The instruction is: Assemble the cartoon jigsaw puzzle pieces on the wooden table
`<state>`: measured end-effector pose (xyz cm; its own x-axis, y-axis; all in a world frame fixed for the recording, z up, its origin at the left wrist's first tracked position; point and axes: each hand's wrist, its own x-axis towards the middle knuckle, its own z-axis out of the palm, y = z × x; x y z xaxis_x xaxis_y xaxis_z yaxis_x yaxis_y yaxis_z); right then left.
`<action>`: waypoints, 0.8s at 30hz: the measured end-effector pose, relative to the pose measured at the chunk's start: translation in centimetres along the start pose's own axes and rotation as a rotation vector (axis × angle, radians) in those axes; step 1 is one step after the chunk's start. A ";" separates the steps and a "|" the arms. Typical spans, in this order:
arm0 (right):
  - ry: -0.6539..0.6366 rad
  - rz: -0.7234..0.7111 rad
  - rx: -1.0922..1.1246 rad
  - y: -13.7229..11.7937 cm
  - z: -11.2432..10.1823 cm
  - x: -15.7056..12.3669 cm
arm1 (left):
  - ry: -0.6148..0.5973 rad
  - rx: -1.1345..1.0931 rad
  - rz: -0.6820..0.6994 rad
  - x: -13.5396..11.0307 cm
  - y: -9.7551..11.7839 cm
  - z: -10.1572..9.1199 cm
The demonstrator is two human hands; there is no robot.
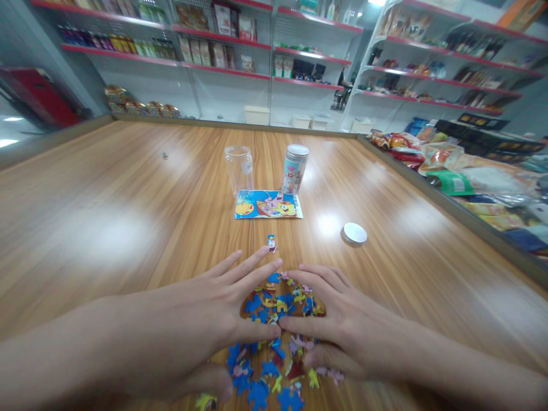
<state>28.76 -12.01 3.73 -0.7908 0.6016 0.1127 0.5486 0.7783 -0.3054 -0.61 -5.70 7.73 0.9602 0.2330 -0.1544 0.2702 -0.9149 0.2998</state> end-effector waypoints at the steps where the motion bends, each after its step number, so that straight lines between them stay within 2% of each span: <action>1: -0.007 0.003 -0.001 0.0 0.0 0.0 | 0.002 0.004 -0.004 0.0 -0.1 0.0; 13: -0.078 -0.021 0.001 -0.5 -0.5 -0.2 | -0.041 -0.023 -0.033 0.0 -0.4 -0.4; 24: -0.130 0.007 0.016 -1.2 -0.9 0.0 | -0.021 -0.057 -0.033 0.4 -0.1 -0.7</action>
<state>28.38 -12.79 4.97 -0.8158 0.5783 -0.0127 0.5510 0.7703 -0.3208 -0.17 -5.30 8.34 0.9491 0.2551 -0.1847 0.3058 -0.8865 0.3474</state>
